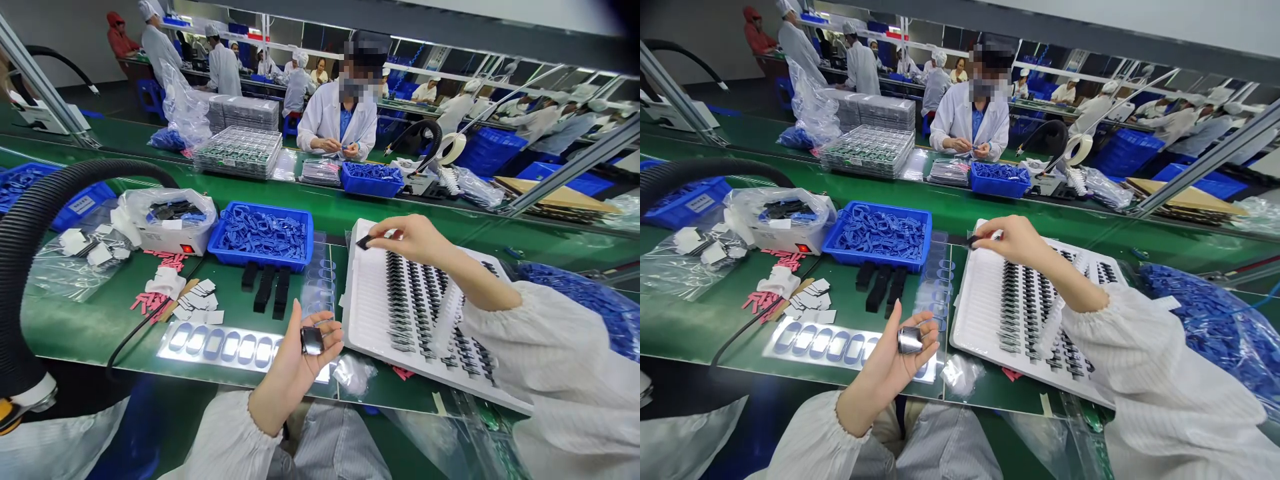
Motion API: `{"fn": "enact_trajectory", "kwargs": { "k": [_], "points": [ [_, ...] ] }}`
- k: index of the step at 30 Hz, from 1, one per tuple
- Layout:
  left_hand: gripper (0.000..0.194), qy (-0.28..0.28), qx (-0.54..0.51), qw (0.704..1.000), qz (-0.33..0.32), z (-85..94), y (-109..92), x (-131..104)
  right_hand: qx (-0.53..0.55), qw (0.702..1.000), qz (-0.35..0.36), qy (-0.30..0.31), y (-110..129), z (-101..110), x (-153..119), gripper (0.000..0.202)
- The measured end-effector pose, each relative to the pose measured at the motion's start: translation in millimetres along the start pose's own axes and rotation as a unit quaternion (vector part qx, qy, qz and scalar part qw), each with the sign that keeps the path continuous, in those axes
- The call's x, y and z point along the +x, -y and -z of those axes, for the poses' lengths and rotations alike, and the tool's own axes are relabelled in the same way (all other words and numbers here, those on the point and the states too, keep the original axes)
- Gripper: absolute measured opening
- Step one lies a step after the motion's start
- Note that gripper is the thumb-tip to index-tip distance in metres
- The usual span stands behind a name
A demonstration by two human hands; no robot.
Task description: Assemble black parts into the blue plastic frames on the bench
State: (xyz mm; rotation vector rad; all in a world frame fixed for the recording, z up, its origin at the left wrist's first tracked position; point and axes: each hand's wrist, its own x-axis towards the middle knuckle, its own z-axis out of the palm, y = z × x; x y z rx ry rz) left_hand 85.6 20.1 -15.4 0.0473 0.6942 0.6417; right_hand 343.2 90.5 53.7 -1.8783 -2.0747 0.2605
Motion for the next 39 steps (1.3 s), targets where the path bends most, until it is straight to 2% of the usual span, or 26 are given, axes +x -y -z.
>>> {"fn": "enact_trajectory", "kwargs": {
  "k": [4, 6, 8, 11, 14, 19, 21, 23, 26, 29, 31, 35, 39],
  "points": [
    [0.042, 0.009, 0.004, 1.0, -0.008, 1.2, 0, 1, 0.132, 0.968, 0.152, 0.148, 62, 0, -21, 0.028],
    [0.039, 0.001, 0.014, 1.0, -0.016, 2.7, 1, 1, 0.155, 0.945, 0.193, 0.213, 82, -3, -29, 0.025],
    [0.039, -0.004, 0.029, 0.999, -0.021, 4.4, 2, 0, 0.152, 0.927, 0.212, 0.27, 94, -6, -31, 0.02],
    [0.043, 0.016, 0.045, 0.999, -0.025, 6.0, 3, -3, 0.09, 0.911, 0.216, 0.339, 101, -10, -28, 0.013],
    [0.046, 0.046, 0.039, 0.998, -0.016, 6.2, 3, -5, 0.021, 0.905, 0.202, 0.373, 103, -17, -22, 0.011],
    [0.05, 0.021, 0.004, 1.0, 0.013, 6.2, 6, -6, -0.018, 0.898, 0.188, 0.397, 105, -33, -21, 0.013],
    [0.05, 0.005, -0.016, 1.0, 0.017, 6.6, 7, -5, -0.035, 0.903, 0.178, 0.388, 106, -35, -24, 0.014],
    [0.047, -0.008, -0.038, 0.999, 0.014, 6.8, 7, -4, -0.049, 0.917, 0.182, 0.352, 109, -36, -29, 0.014],
    [0.04, -0.012, -0.073, 0.997, 0.003, 6.4, 7, -3, -0.024, 0.93, 0.238, 0.278, 117, -37, -40, 0.013],
    [0.04, 0.007, -0.088, 0.996, 0.0, 5.8, 7, 0, -0.023, 0.924, 0.294, 0.241, 125, -41, -50, 0.017],
    [0.043, 0.008, -0.092, 0.996, 0.005, 5.5, 8, 1, -0.05, 0.922, 0.304, 0.235, 129, -46, -55, 0.017],
    [0.047, -0.002, -0.1, 0.995, 0.005, 5.5, 9, 1, -0.036, 0.933, 0.272, 0.234, 130, -52, -58, 0.014],
    [0.045, 0.025, -0.072, 0.997, -0.004, 5.7, 10, -2, 0.06, 0.947, 0.178, 0.26, 124, -52, -52, 0.013]
  ]
}}
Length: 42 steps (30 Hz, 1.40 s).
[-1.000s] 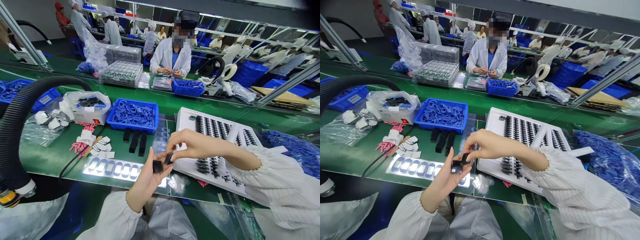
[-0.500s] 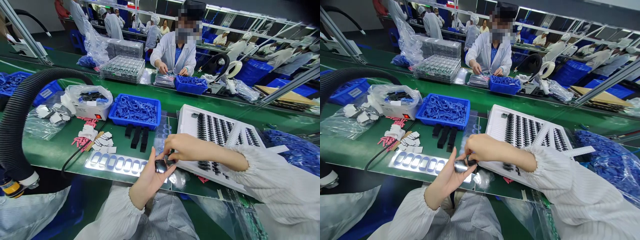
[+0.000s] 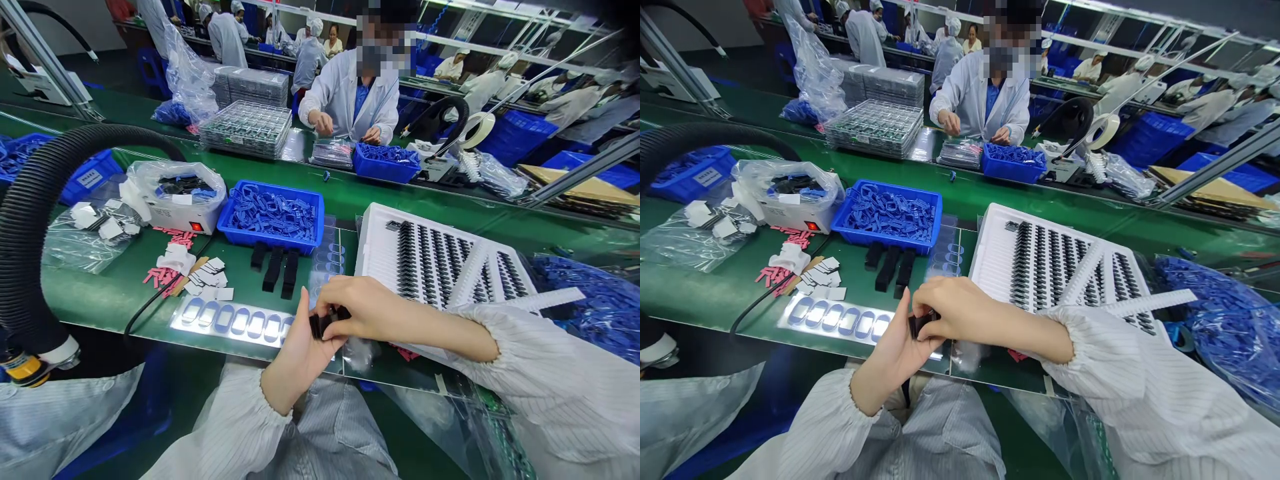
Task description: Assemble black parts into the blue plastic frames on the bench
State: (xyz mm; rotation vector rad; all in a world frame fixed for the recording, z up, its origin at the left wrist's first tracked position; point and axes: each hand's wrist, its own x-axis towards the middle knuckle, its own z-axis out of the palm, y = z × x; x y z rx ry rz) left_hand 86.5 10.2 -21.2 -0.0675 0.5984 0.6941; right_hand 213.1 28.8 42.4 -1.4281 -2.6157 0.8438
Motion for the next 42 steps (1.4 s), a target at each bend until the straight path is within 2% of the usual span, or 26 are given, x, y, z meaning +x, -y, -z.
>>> {"fn": "enact_trajectory", "kwargs": {
  "k": [3, 6, 9, 14, 18, 22, 24, 28, 30, 33, 35, 37, 40, 42],
  "points": [
    [0.043, -0.001, 0.021, 1.0, -0.008, -0.7, 0, -2, 0.126, 0.992, -0.01, 0.014, -10, 4, 3, 0.017],
    [0.043, -0.038, 0.02, 0.999, -0.014, -1.9, -1, -2, 0.223, 0.975, -0.008, 0.019, -19, 5, 4, 0.019],
    [0.041, -0.057, 0.015, 0.998, -0.011, -2.9, -1, -1, 0.244, 0.97, -0.016, 0.008, -23, 5, 4, 0.021],
    [0.042, -0.043, 0.013, 0.999, -0.02, -2.3, -1, -1, 0.252, 0.967, -0.022, -0.045, -25, 8, 2, 0.023],
    [0.045, -0.028, 0.013, 0.999, -0.014, -2.5, -2, -1, 0.299, 0.95, -0.063, -0.058, -24, 9, -1, 0.023],
    [0.044, -0.036, 0.006, 0.999, -0.02, -4.4, -2, -1, 0.33, 0.94, -0.063, -0.054, -18, -2, -4, 0.018],
    [0.044, -0.034, -0.007, 0.999, -0.016, -4.6, -2, 0, 0.282, 0.955, -0.063, -0.073, -13, -10, -7, 0.014],
    [0.044, -0.011, -0.008, 1.0, -0.013, -2.5, -2, 1, 0.09, 0.987, -0.014, -0.134, -7, -19, -12, 0.014],
    [0.045, -0.001, 0.01, 1.0, -0.008, -1.5, -2, 0, 0.016, 0.99, 0.015, -0.137, -8, -19, -14, 0.024],
    [0.048, -0.006, 0.036, 0.999, 0.008, -1.7, -1, 0, -0.067, 0.992, 0.044, -0.099, -9, -15, -15, 0.045],
    [0.049, -0.005, 0.044, 0.999, 0.014, -2.8, -1, -1, -0.102, 0.99, 0.062, -0.075, -9, -14, -14, 0.049],
    [0.05, -0.002, 0.049, 0.999, 0.014, -3.8, 0, -2, -0.119, 0.988, 0.078, -0.061, -8, -14, -12, 0.044],
    [0.048, -0.008, 0.055, 0.998, 0.008, -3.7, 1, -2, -0.131, 0.985, 0.093, -0.063, -7, -16, -10, 0.038],
    [0.049, -0.01, 0.057, 0.998, 0.007, -2.7, 2, -2, -0.131, 0.984, 0.099, -0.071, -9, -15, -11, 0.046]
  ]
}}
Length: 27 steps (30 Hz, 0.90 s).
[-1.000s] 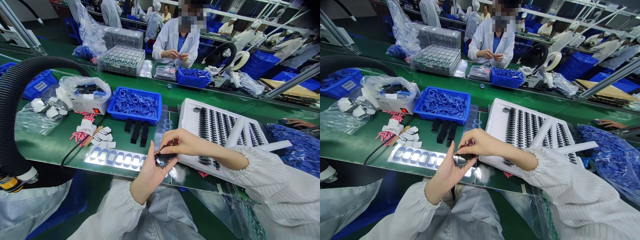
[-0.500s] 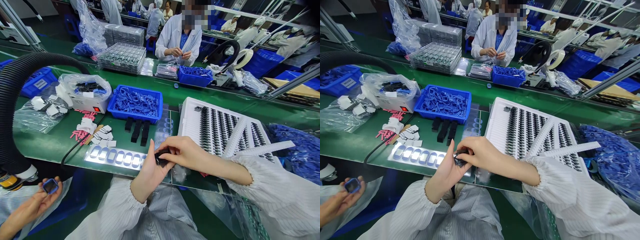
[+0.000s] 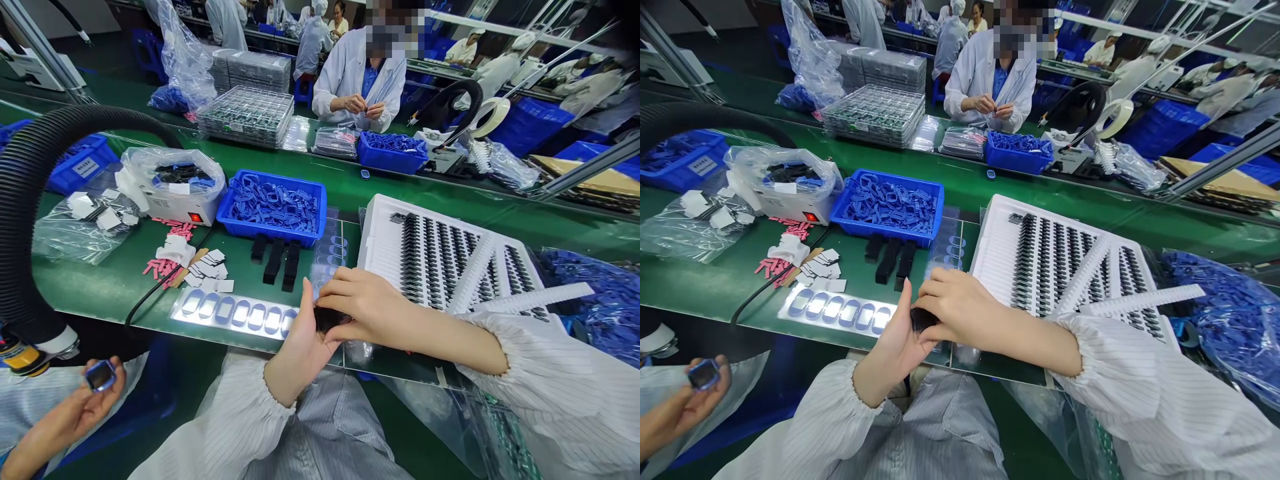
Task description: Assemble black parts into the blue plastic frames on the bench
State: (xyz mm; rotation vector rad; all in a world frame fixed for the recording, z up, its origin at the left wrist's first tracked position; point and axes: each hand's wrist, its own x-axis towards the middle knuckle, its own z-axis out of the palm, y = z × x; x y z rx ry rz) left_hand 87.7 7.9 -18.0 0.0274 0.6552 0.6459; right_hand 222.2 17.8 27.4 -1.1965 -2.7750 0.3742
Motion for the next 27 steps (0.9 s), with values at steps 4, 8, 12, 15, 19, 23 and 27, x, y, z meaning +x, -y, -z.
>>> {"fn": "enact_trajectory", "kwargs": {
  "k": [4, 8, 12, 15, 19, 23, 27],
  "points": [
    [0.055, 0.009, 0.001, 1.0, -0.012, 1.3, 0, 2, -0.03, 0.999, -0.014, 0.003, -9, 10, -6, 0.054],
    [0.055, 0.003, 0.01, 1.0, -0.019, 0.7, 1, 5, -0.105, 0.993, -0.007, 0.051, -12, 18, -6, 0.037],
    [0.051, -0.015, 0.023, 0.999, -0.03, 1.3, 5, 8, -0.175, 0.98, 0.011, 0.09, -7, 12, 1, 0.026],
    [0.051, -0.018, 0.033, 0.999, -0.03, 3.9, 6, 9, -0.203, 0.971, 0.002, 0.128, -3, 9, 5, 0.009],
    [0.052, 0.026, 0.028, 0.999, -0.01, 8.1, 5, 11, -0.2, 0.965, -0.026, 0.166, 0, 13, 6, 0.007],
    [0.054, 0.023, 0.006, 0.999, 0.024, 8.8, 6, 13, -0.175, 0.965, -0.04, 0.192, 0, 15, 3, 0.01],
    [0.052, 0.005, -0.012, 0.999, 0.048, 7.2, 8, 13, -0.139, 0.971, -0.013, 0.195, -5, 14, 1, 0.018]
  ]
}}
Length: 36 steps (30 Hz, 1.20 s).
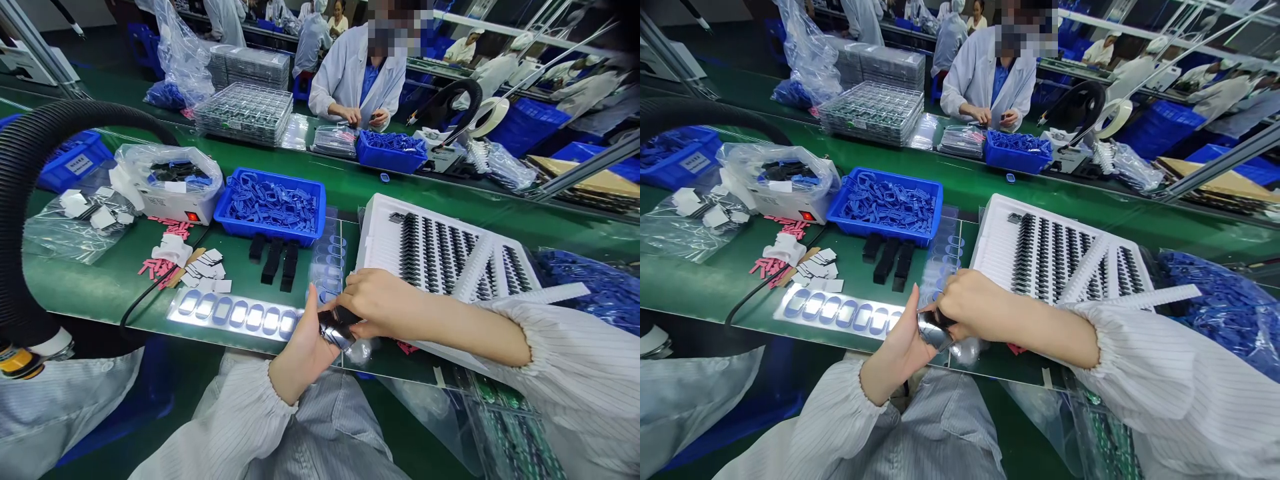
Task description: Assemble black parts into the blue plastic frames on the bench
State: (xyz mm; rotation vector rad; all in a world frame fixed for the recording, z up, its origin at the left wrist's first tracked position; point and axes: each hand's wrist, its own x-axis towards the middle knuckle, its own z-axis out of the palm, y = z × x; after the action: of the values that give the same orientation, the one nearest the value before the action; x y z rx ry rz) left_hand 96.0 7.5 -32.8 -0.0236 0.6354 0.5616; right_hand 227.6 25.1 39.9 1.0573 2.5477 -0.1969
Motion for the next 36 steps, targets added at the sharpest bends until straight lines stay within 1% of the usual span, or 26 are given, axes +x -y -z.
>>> {"fn": "enact_trajectory", "kwargs": {
  "k": [2, 4, 6, 8, 10, 11, 13, 14, 17, 21, 24, 26, 28, 32, 34, 36],
  "points": [
    [0.051, -0.006, -0.01, 1.0, 0.006, -0.6, 0, 0, 0.025, 1.0, 0.012, -0.01, -6, -1, -1, 0.022],
    [0.05, -0.004, -0.029, 1.0, 0.008, -0.9, -1, 0, 0.043, 0.998, 0.011, -0.035, -14, -2, -4, 0.024],
    [0.048, -0.006, -0.053, 0.999, 0.005, -1.1, -2, 0, 0.051, 0.995, -0.002, -0.084, -22, -3, -7, 0.024],
    [0.045, -0.017, -0.07, 0.997, 0.0, -1.0, -2, 0, 0.067, 0.986, -0.013, -0.155, -28, -4, -11, 0.025],
    [0.044, -0.028, -0.072, 0.997, -0.008, -0.7, -3, 1, 0.1, 0.972, 0.016, -0.212, -27, -6, -14, 0.028],
    [0.045, -0.026, -0.07, 0.997, -0.013, -0.5, -2, 2, 0.116, 0.966, 0.047, -0.225, -24, -7, -14, 0.029],
    [0.048, -0.018, -0.065, 0.998, -0.016, 0.2, -2, 4, 0.128, 0.96, 0.114, -0.22, -16, -9, -14, 0.029],
    [0.048, -0.016, -0.064, 0.998, -0.016, 0.6, -2, 5, 0.122, 0.96, 0.136, -0.211, -12, -10, -13, 0.03],
    [0.046, -0.018, -0.067, 0.997, -0.016, 1.6, -1, 6, 0.092, 0.966, 0.156, -0.187, -4, -13, -10, 0.033],
    [0.043, -0.028, -0.081, 0.996, -0.021, 1.9, 1, 7, 0.065, 0.971, 0.15, -0.174, -2, -18, -7, 0.03],
    [0.041, -0.039, -0.081, 0.996, -0.029, 1.1, 2, 7, 0.047, 0.971, 0.146, -0.183, -2, -25, -5, 0.031],
    [0.044, -0.046, -0.074, 0.996, -0.03, -0.5, 2, 5, 0.037, 0.971, 0.131, -0.197, -1, -29, -4, 0.031],
    [0.046, -0.051, -0.071, 0.995, -0.041, -2.8, 2, 4, 0.028, 0.968, 0.108, -0.224, 0, -33, -3, 0.031],
    [0.045, -0.05, -0.063, 0.993, -0.082, -5.8, 3, 2, 0.02, 0.955, 0.084, -0.284, 2, -36, -2, 0.032],
    [0.048, -0.05, -0.047, 0.993, -0.097, -5.6, 5, 2, 0.023, 0.952, 0.075, -0.295, 4, -37, -1, 0.03],
    [0.052, -0.048, -0.024, 0.994, -0.099, -4.8, 6, 4, 0.025, 0.956, 0.063, -0.285, 7, -37, 0, 0.028]
  ]
}}
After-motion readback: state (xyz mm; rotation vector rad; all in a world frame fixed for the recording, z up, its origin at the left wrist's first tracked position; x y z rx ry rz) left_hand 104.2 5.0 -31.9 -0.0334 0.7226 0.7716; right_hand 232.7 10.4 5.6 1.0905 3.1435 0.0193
